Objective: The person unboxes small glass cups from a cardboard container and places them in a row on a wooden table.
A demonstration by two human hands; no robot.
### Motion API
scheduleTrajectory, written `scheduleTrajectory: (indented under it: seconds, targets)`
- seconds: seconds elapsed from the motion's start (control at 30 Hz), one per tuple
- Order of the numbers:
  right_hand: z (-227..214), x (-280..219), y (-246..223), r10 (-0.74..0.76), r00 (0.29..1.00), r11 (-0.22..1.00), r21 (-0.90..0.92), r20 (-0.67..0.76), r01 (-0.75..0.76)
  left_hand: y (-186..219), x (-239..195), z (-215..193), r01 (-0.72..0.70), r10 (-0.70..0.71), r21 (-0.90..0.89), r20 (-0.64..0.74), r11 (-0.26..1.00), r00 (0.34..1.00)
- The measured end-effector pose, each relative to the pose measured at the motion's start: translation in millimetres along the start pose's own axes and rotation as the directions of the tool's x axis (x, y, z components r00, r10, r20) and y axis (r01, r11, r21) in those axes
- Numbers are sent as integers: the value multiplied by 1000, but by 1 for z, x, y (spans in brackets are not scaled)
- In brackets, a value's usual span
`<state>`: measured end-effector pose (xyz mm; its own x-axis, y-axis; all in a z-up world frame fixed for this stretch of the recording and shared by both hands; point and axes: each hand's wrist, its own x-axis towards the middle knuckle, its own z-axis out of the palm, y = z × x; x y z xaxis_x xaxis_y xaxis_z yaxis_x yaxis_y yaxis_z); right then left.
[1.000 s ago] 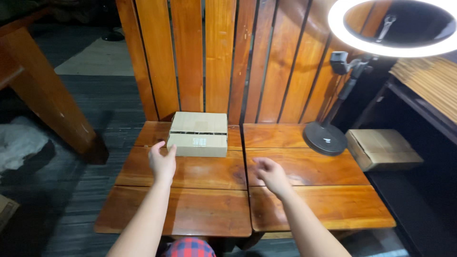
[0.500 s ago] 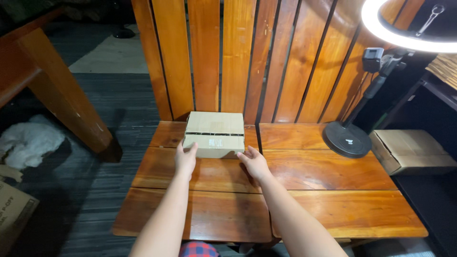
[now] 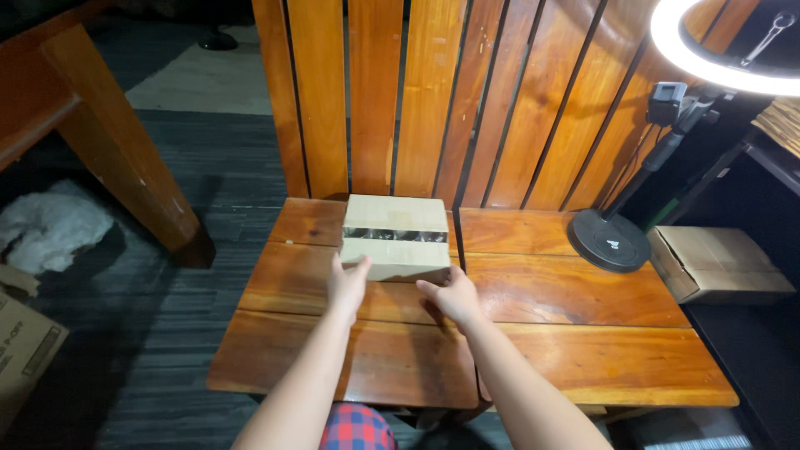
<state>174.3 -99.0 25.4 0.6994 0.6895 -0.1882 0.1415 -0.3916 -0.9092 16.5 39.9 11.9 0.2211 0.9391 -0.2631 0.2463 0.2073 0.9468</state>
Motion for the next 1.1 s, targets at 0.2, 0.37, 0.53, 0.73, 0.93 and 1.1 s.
scheduleTrajectory:
  seconds: [0.2, 0.37, 0.53, 0.73, 0.93, 1.1]
  targets:
    - [-35, -21, 37, -36, 993, 976, -219, -109, 11, 9, -78, 2, 45, -51, 51, 112, 998, 992]
    - [-60, -64, 48, -18, 981, 967, -253, -193, -32, 2, -112, 16, 65, -76, 70, 175, 995, 982]
    - [-88, -90, 61, 51, 975, 901, -411, -215, -138, -18, -142, 37, 83, -87, 33, 156, 996, 984]
    - [-105, -124, 78, 115, 960, 911, -359, -256, -204, -29, -173, 49, 2, -21, 98, 192, 995, 981]
    - [-114, -144, 85, 133, 942, 925, -303, -307, -230, -44, -188, 54, -107, 87, 89, 204, 990, 975]
    - [-118, -152, 89, 146, 935, 947, -227, -324, -226, -42, -198, 48, -57, 1, 208, 256, 976, 967]
